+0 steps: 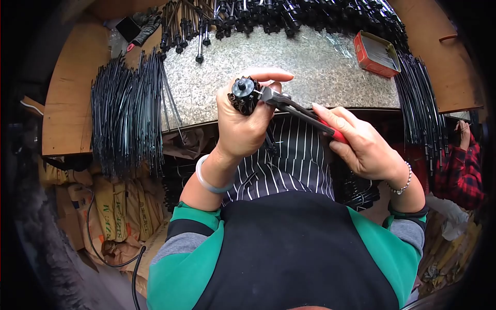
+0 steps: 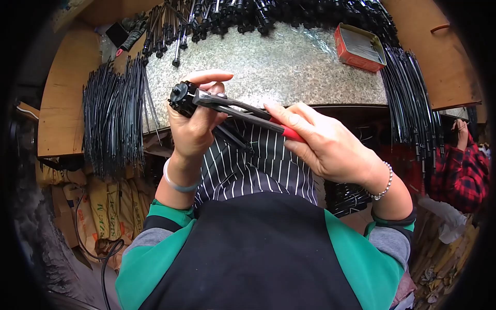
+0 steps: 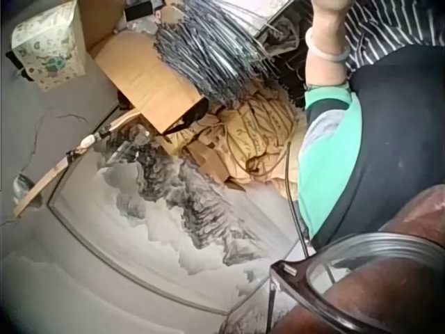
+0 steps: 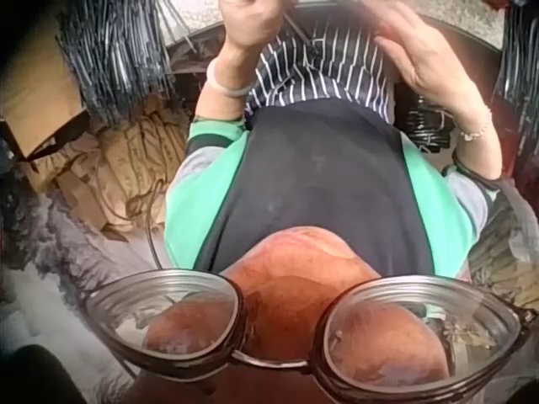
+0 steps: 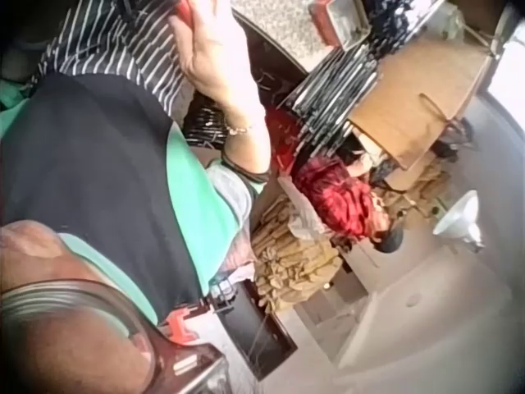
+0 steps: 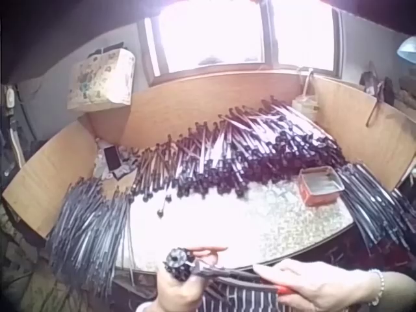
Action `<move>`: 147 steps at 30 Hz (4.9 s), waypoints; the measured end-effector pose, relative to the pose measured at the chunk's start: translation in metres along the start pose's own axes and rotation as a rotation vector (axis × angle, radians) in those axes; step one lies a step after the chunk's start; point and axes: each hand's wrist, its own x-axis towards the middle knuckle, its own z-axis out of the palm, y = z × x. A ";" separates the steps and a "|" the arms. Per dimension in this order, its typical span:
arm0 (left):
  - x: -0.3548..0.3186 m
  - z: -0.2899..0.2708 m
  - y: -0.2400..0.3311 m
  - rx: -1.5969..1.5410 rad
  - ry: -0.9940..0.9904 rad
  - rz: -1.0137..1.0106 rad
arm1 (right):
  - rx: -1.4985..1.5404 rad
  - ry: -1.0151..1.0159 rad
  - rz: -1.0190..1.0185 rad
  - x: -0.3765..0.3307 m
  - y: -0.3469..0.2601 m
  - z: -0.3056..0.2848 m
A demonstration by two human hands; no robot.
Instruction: Assembling components onto bundles of black rods using pliers on a production floor.
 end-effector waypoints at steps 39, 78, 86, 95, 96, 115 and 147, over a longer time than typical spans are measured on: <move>0.047 0.046 0.044 0.445 0.012 0.608 | 0.793 0.416 -0.299 0.093 -0.006 -0.035; 0.119 0.045 0.105 0.074 -0.194 0.402 | 0.840 0.800 -0.334 0.113 -0.024 -0.021; 0.116 0.035 0.104 -0.019 -0.195 0.400 | 0.997 0.921 -0.501 0.119 -0.027 -0.025; 0.131 0.031 0.109 -0.076 -0.363 0.431 | 1.209 0.508 -0.539 0.117 0.003 -0.053; 0.133 0.031 0.108 -0.089 -0.379 0.424 | 1.220 0.502 -0.537 0.118 0.004 -0.054; 0.131 0.036 0.098 -0.148 -0.543 0.363 | 1.183 0.455 -0.630 0.106 0.018 -0.056; 0.117 0.056 0.083 -0.036 -0.409 0.505 | -0.028 1.102 -0.686 0.090 0.009 -0.042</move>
